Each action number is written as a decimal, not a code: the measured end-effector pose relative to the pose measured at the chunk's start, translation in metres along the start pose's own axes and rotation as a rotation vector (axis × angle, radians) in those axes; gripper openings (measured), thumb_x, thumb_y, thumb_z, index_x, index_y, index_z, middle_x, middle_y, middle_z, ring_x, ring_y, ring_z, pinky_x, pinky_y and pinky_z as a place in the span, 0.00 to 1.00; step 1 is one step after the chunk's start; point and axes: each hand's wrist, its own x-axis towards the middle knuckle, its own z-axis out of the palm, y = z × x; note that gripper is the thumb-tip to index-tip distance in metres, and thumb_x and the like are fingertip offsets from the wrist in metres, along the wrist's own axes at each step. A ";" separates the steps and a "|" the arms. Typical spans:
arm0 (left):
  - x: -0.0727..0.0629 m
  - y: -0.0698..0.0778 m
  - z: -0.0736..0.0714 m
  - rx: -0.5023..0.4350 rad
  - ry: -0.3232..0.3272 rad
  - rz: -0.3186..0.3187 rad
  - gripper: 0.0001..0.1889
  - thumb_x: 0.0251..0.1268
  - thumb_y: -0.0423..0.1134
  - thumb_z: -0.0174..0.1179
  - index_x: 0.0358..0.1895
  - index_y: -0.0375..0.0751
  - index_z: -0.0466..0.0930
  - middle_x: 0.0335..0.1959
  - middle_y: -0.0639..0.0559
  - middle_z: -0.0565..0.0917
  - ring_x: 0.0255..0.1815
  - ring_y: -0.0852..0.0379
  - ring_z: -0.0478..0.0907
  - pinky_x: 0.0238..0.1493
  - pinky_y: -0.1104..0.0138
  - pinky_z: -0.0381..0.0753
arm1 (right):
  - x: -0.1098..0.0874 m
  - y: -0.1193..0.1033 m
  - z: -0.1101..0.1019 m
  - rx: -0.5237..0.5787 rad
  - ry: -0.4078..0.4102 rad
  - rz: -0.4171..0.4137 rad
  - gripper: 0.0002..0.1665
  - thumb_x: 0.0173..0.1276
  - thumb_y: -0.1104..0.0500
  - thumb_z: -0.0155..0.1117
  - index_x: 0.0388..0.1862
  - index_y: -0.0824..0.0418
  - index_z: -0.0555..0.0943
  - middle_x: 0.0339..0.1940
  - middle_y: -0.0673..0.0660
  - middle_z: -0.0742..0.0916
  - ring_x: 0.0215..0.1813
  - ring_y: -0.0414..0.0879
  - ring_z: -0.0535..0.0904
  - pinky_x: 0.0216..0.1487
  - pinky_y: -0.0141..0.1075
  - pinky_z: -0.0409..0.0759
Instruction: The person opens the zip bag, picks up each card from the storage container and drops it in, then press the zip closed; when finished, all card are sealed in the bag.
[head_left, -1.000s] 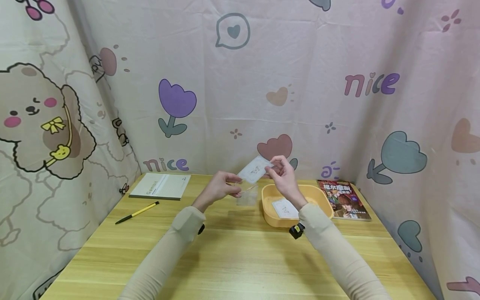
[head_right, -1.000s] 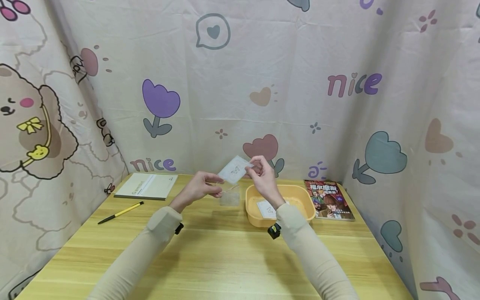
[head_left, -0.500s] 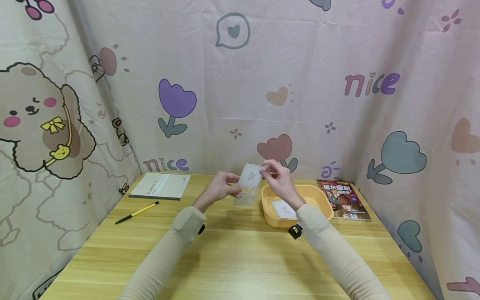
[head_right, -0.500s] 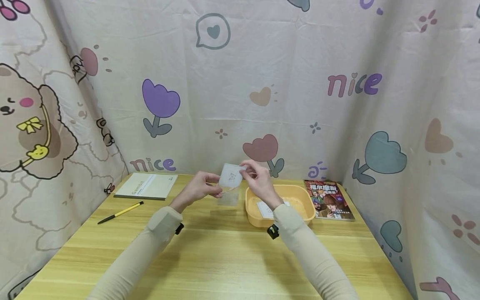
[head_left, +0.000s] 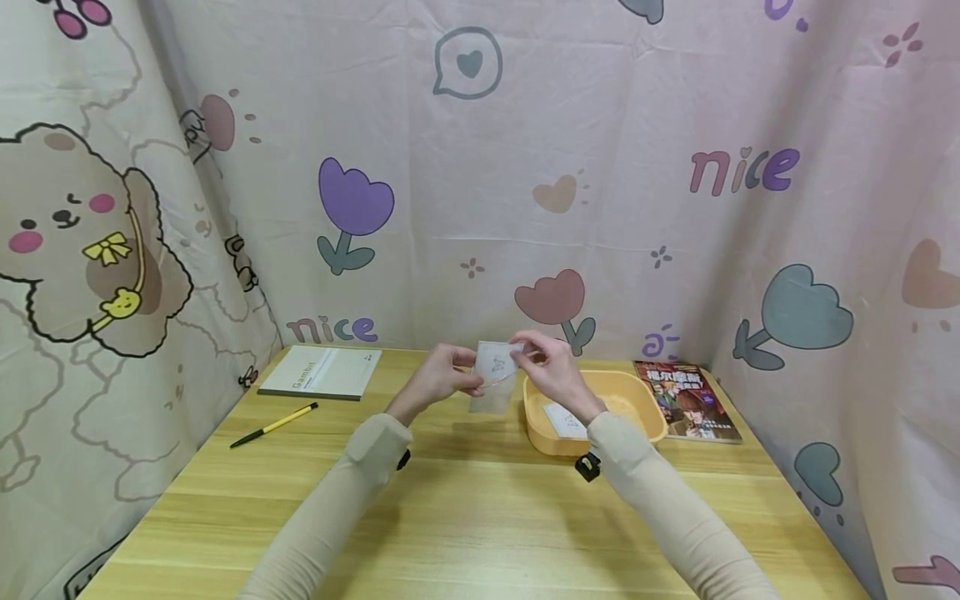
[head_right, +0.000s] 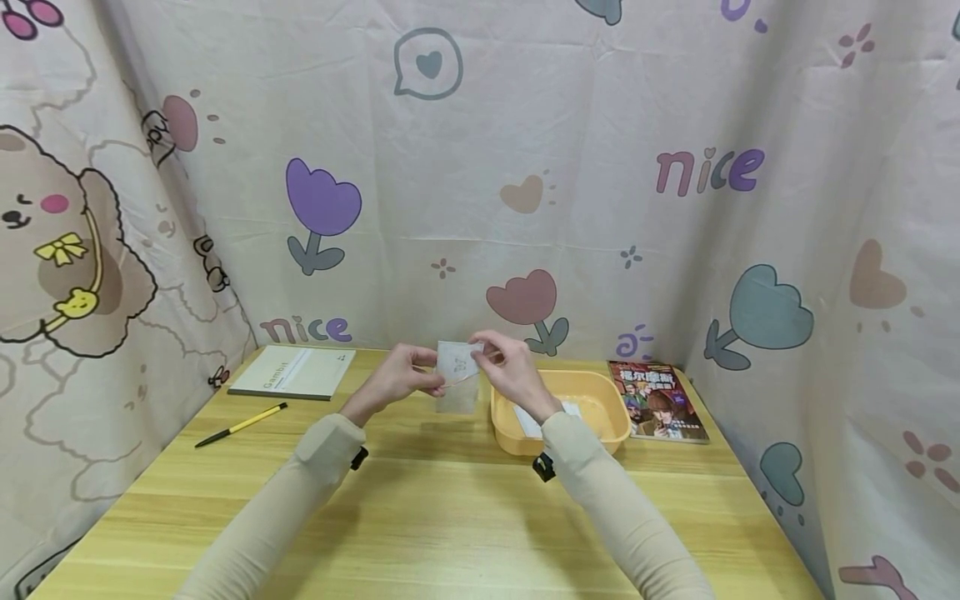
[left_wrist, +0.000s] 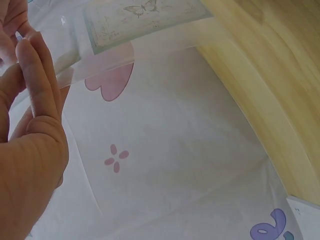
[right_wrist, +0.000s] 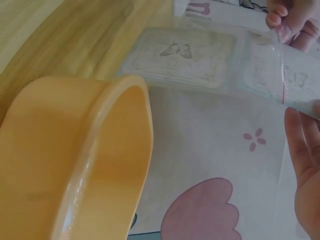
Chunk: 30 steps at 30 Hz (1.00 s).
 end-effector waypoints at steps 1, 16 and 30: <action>0.000 0.000 0.000 0.004 0.000 0.001 0.17 0.59 0.21 0.62 0.53 0.22 0.79 0.51 0.28 0.82 0.34 0.44 0.87 0.42 0.56 0.90 | -0.001 0.001 0.000 -0.002 0.001 0.003 0.10 0.65 0.69 0.67 0.45 0.64 0.84 0.27 0.60 0.86 0.30 0.53 0.84 0.37 0.46 0.90; 0.001 0.000 0.000 -0.003 0.004 0.017 0.17 0.59 0.21 0.62 0.53 0.22 0.79 0.49 0.28 0.83 0.33 0.45 0.88 0.42 0.54 0.90 | -0.010 0.005 0.001 -0.062 -0.066 -0.005 0.07 0.67 0.63 0.66 0.42 0.59 0.87 0.40 0.53 0.89 0.39 0.43 0.83 0.39 0.34 0.88; 0.001 -0.002 -0.001 0.020 0.007 0.014 0.21 0.60 0.22 0.62 0.58 0.20 0.75 0.56 0.26 0.79 0.34 0.42 0.88 0.46 0.47 0.88 | -0.015 0.013 0.004 -0.079 -0.128 -0.027 0.06 0.67 0.65 0.66 0.39 0.59 0.89 0.34 0.49 0.85 0.37 0.40 0.80 0.35 0.32 0.87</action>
